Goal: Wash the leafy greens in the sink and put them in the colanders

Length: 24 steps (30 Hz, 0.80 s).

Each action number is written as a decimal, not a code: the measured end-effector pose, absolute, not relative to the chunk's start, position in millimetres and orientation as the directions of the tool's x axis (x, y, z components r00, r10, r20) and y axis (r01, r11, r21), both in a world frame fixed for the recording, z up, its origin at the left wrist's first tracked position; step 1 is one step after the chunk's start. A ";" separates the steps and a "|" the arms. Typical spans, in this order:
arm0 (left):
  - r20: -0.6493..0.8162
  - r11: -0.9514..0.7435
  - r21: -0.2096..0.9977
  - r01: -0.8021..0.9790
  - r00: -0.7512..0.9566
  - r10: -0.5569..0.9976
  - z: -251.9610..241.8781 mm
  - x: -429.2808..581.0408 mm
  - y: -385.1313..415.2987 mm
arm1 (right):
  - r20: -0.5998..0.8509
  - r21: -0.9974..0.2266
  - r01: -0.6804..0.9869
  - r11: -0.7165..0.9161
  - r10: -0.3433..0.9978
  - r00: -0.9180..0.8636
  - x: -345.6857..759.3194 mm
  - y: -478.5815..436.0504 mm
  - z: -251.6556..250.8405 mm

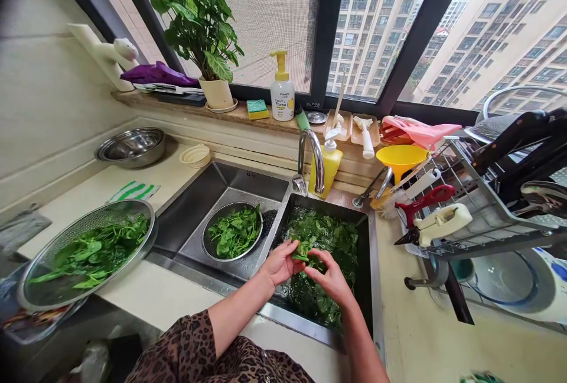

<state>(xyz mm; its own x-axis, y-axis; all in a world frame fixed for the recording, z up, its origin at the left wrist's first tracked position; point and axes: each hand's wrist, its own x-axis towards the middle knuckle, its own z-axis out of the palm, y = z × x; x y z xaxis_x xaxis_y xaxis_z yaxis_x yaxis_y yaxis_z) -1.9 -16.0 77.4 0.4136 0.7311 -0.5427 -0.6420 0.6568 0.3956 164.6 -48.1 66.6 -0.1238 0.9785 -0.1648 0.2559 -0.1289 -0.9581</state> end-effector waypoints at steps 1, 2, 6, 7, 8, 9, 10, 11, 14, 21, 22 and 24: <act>-0.533 0.658 0.408 -0.632 0.421 0.735 76.1 -1.7 -17.3 | -0.175 -0.956 0.261 -0.132 0.973 -0.149 164.5 -47.8 67.4; -0.526 0.653 0.424 -0.628 0.416 0.742 74.4 -2.2 -17.7 | -0.202 -0.958 0.238 -0.160 0.966 -0.164 165.0 -48.0 67.4; -0.528 0.605 0.520 -0.603 0.330 0.782 65.7 -8.2 -13.9 | -0.350 -0.933 -0.025 -0.358 0.924 -0.152 170.7 -52.7 63.3; -0.529 0.593 0.544 -0.594 0.306 0.792 63.3 -9.7 -13.0 | -0.378 -0.914 -0.098 -0.393 0.915 -0.142 172.2 -54.1 62.2; -0.530 0.582 0.562 -0.588 0.285 0.799 61.1 -10.6 -12.4 | -0.394 -0.897 -0.159 -0.413 0.908 -0.140 173.6 -55.1 61.2; -0.529 0.570 0.573 -0.589 0.265 0.806 59.1 -10.9 -12.3 | -0.398 -0.884 -0.203 -0.422 0.905 -0.148 174.9 -55.7 60.0; -0.524 0.556 0.577 -0.598 0.250 0.814 57.4 -10.7 -12.6 | -0.392 -0.878 -0.226 -0.421 0.905 -0.164 176.0 -55.7 58.7; -0.517 0.541 0.576 -0.612 0.240 0.822 56.2 -10.2 -13.2 | -0.379 -0.882 -0.225 -0.415 0.907 -0.185 177.2 -55.2 56.8; -0.469 0.510 0.548 -0.663 0.261 0.844 55.9 -8.7 -14.3 | -0.344 -0.934 -0.027 -0.356 0.918 -0.200 181.9 -50.9 48.7; -0.433 0.503 0.575 -0.645 0.282 0.856 61.7 -7.3 -15.4 | -0.168 -0.925 0.337 -0.174 0.985 0.048 175.2 -43.2 54.6; -0.437 0.514 0.595 -0.618 0.288 0.852 61.4 -5.3 -17.0 | -0.148 -0.936 0.319 -0.148 0.989 0.024 170.7 -42.4 58.8; -0.451 0.543 0.641 -0.542 0.307 0.838 59.4 -0.3 -20.4 | -0.119 -0.946 0.309 -0.102 0.992 -0.038 163.2 -40.1 63.6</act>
